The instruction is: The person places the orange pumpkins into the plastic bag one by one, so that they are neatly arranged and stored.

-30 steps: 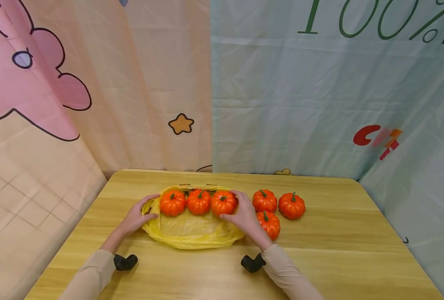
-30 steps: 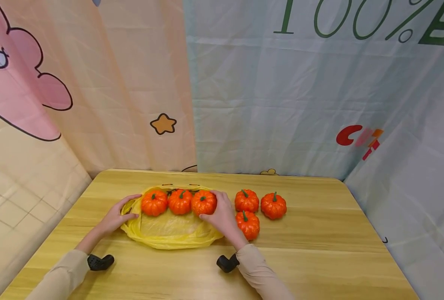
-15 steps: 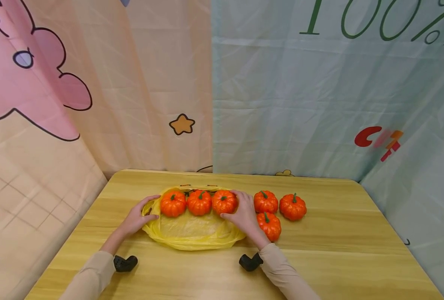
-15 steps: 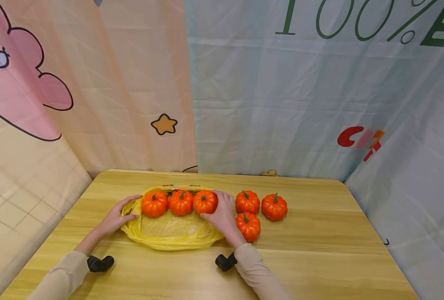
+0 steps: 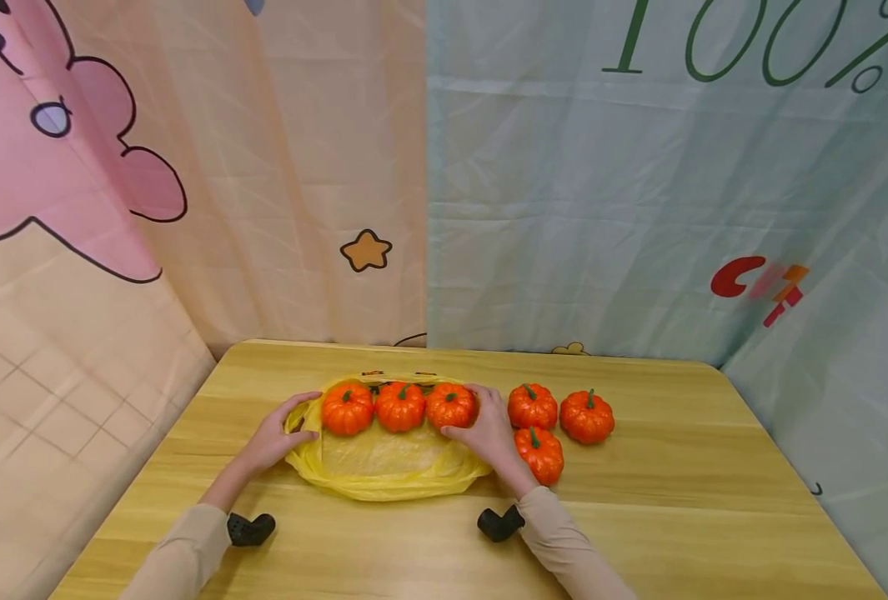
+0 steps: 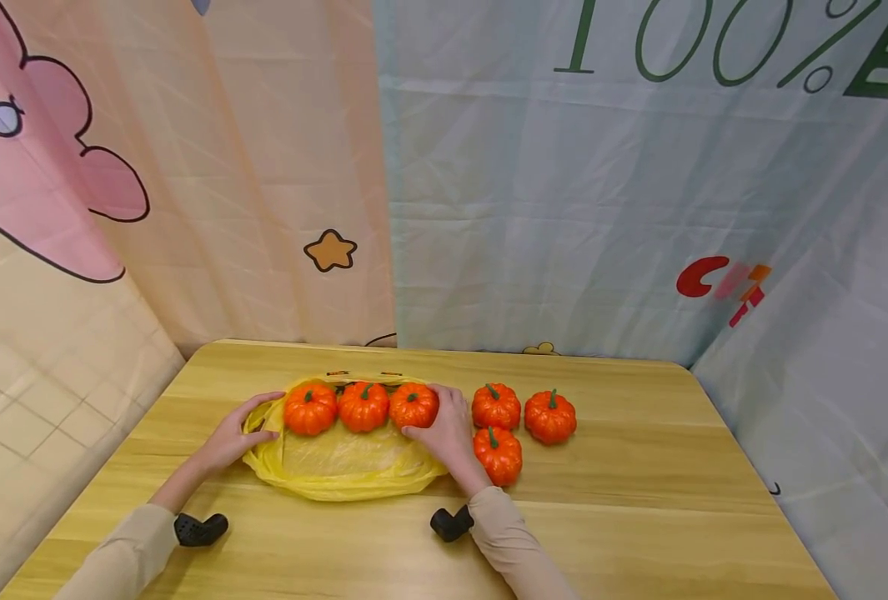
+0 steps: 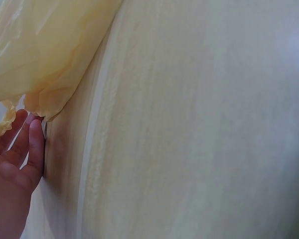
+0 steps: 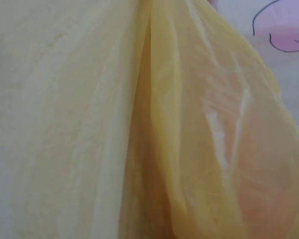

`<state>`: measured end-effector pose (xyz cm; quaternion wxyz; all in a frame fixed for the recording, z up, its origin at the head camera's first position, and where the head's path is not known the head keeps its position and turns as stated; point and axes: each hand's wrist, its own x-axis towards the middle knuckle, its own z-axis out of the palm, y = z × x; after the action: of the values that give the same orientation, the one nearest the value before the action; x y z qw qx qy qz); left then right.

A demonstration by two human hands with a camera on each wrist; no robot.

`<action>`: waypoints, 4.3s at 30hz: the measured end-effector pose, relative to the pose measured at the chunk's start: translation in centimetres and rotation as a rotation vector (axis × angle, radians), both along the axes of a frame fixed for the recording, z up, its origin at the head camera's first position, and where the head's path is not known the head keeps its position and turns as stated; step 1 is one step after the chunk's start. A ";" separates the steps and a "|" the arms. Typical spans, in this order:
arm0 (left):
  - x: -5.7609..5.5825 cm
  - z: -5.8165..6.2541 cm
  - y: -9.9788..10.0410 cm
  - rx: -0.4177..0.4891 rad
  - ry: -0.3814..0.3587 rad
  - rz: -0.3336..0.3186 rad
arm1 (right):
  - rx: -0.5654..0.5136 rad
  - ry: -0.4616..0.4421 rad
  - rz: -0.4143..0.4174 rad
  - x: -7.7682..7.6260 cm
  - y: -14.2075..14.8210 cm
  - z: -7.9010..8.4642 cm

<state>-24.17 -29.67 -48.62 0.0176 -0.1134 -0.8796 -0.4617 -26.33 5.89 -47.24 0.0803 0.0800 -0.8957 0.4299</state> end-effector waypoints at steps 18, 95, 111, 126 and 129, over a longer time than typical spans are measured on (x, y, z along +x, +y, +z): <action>-0.1 0.1 0.1 -0.031 0.003 0.005 | 0.023 -0.003 -0.038 -0.5 -0.6 -0.6; -0.2 0.2 0.1 -0.011 0.007 -0.006 | -0.078 0.266 -0.120 5.6 10.0 0.9; -0.2 -0.3 -0.1 -0.025 0.013 -0.005 | -0.105 -0.060 -0.111 6.3 10.8 -0.1; -0.1 0.0 -0.1 0.008 0.017 -0.017 | -0.082 -0.149 -0.068 6.3 11.3 -1.6; -0.1 0.0 0.1 0.013 0.020 -0.018 | -0.087 -0.155 -0.064 6.3 11.3 -1.6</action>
<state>-24.25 -29.60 -48.66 0.0230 -0.1260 -0.8753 -0.4663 -20.06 17.16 -48.83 0.0276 0.0143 -0.8819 0.4704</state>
